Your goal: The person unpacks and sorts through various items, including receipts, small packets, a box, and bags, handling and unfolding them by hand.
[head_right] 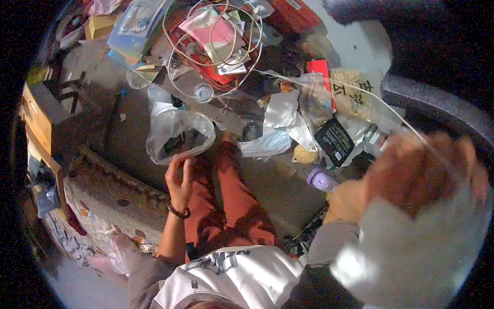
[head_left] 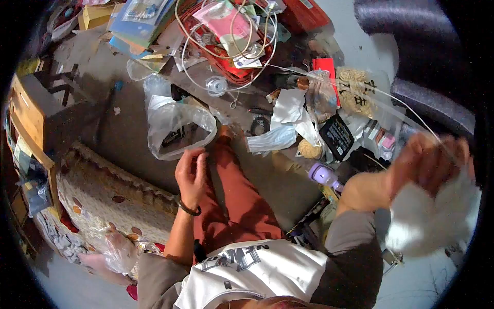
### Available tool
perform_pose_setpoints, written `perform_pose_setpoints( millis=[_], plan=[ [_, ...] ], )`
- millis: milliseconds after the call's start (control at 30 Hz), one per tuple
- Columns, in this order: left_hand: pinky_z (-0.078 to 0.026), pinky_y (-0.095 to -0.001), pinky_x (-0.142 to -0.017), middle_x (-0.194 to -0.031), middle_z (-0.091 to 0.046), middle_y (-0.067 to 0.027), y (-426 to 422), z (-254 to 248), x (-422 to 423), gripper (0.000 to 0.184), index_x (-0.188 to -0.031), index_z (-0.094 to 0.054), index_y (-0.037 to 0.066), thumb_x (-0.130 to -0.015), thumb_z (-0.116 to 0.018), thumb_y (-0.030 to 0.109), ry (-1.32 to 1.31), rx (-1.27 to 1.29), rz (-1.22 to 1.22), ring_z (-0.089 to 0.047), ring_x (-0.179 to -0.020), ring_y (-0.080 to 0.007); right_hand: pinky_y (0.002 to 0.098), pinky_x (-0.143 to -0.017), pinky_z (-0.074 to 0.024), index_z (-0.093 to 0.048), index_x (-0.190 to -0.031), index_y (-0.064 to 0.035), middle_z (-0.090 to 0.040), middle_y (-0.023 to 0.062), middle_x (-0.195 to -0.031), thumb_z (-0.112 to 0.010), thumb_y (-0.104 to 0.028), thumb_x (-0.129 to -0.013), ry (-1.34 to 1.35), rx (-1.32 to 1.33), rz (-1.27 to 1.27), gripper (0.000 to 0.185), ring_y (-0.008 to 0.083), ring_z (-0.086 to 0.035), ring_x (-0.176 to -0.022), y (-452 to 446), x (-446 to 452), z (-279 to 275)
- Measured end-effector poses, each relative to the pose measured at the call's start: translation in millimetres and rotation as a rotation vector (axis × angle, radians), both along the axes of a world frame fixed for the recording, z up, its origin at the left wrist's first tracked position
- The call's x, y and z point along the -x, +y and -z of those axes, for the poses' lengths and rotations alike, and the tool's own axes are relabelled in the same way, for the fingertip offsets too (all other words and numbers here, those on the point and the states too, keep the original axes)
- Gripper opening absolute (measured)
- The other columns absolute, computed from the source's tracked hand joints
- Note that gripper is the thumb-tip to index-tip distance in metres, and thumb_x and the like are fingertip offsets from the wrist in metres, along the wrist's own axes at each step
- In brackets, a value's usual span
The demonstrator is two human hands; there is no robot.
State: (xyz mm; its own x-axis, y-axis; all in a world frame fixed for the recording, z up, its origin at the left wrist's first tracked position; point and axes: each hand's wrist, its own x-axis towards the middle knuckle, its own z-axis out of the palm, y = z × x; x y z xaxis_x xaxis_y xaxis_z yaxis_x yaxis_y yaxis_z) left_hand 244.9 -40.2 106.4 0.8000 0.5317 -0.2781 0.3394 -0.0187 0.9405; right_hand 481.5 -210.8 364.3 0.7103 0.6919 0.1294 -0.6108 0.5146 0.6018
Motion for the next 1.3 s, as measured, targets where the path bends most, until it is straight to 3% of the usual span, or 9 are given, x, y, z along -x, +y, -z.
perform_pose_setpoints(
  millis=[100,200,367,600,833,1033,1133,1200,1300],
  plan=[
    [-0.049,-0.0320,-0.075,-0.104,-0.060,-0.0152,-16,-12,-24,0.029,-0.111,-0.058,0.001,-0.082,-0.063,0.002,-0.180,-0.038,0.087,-0.061,-0.085,-0.0276,0.0416,-0.073,-0.0485,-0.059,-0.074,-0.0052,-0.058,0.0130,-0.070,-0.058,-0.025,-0.084,0.379,-0.128,-0.233,0.022,0.0226,-0.062,-0.070,-18,20,-22],
    [-0.052,-0.0323,-0.078,-0.138,-0.042,-0.0150,-26,-59,-75,0.070,-0.136,-0.041,0.007,-0.072,-0.071,0.003,-0.343,-0.048,0.256,-0.061,-0.091,-0.0224,0.0342,-0.053,-0.0469,-0.059,-0.073,-0.0059,-0.057,0.0104,-0.064,-0.055,-0.023,-0.085,-1.182,0.921,0.358,0.022,0.0160,-0.058,-0.055,-30,10,-22],
    [-0.051,-0.0381,-0.072,-0.120,-0.053,-0.0152,-63,-68,-137,0.052,-0.124,-0.047,0.006,-0.078,-0.069,0.012,-0.565,-0.023,0.332,-0.062,-0.082,-0.0288,0.0279,-0.030,-0.0305,-0.061,-0.074,-0.0074,-0.057,0.0052,-0.060,-0.057,-0.015,-0.083,-1.230,0.967,0.500,0.012,0.0140,-0.049,-0.039,4,46,-30],
    [-0.048,-0.0382,-0.065,-0.082,-0.059,-0.0133,-49,7,-76,0.005,-0.085,-0.062,0.003,-0.083,-0.063,0.008,-0.404,-0.142,0.204,-0.060,-0.073,-0.0319,0.0259,-0.042,-0.0382,-0.061,-0.076,-0.0183,-0.052,-0.0037,-0.059,-0.056,-0.021,-0.087,-0.929,1.109,0.538,0.013,0.0085,-0.049,-0.045,-19,56,-45],
    [-0.052,-0.0364,-0.076,-0.137,-0.042,-0.0132,-38,-73,-120,0.065,-0.135,-0.039,0.010,-0.077,-0.070,0.009,-0.596,-0.110,0.289,-0.061,-0.094,-0.0302,0.0245,-0.041,-0.0434,-0.067,-0.061,-0.0048,-0.059,0.0056,-0.056,-0.062,-0.008,-0.074,-1.298,0.659,0.170,0.014,0.0113,-0.055,-0.045,-11,84,-48],
    [-0.046,-0.0412,-0.057,-0.075,-0.057,-0.0108,-40,-38,-107,0.014,-0.077,-0.059,0.004,-0.083,-0.062,0.016,-0.493,-0.373,0.345,-0.058,-0.070,-0.0315,0.0200,-0.045,-0.0433,-0.063,-0.062,-0.0145,-0.059,-0.0013,-0.059,-0.060,-0.005,-0.077,-1.394,0.934,0.388,0.018,0.0062,-0.056,-0.053,-52,70,-106],
    [-0.044,-0.0388,-0.051,-0.070,-0.053,-0.0079,-31,-84,-58,0.018,-0.069,-0.055,0.007,-0.078,-0.065,0.019,-0.784,-0.240,0.303,-0.055,-0.061,-0.0271,0.0213,-0.051,-0.0430,-0.060,-0.067,-0.0148,-0.059,-0.0012,-0.066,-0.061,-0.008,-0.079,-1.119,1.794,0.818,0.014,0.0076,-0.055,-0.059,-49,94,-59],
    [-0.045,-0.0369,-0.052,-0.070,-0.051,-0.0068,-10,-115,-40,0.020,-0.067,-0.054,0.008,-0.075,-0.068,0.021,-0.876,-0.251,0.376,-0.054,-0.060,-0.0246,0.0253,-0.061,-0.0454,-0.059,-0.073,-0.0092,-0.059,0.0038,-0.073,-0.060,-0.008,-0.083,-1.102,2.307,0.566,0.010,0.0119,-0.055,-0.067,10,122,-2],
    [-0.044,-0.0362,-0.050,-0.069,-0.050,-0.0058,-3,-117,-19,0.021,-0.067,-0.054,0.007,-0.078,-0.066,0.019,-0.858,-0.067,0.447,-0.054,-0.060,-0.0233,0.0260,-0.073,-0.0461,-0.064,-0.088,-0.0008,-0.065,0.0065,-0.089,-0.071,-0.013,-0.078,-1.331,2.131,-0.112,0.017,0.0136,-0.059,-0.079,-3,117,87]
  ],
)
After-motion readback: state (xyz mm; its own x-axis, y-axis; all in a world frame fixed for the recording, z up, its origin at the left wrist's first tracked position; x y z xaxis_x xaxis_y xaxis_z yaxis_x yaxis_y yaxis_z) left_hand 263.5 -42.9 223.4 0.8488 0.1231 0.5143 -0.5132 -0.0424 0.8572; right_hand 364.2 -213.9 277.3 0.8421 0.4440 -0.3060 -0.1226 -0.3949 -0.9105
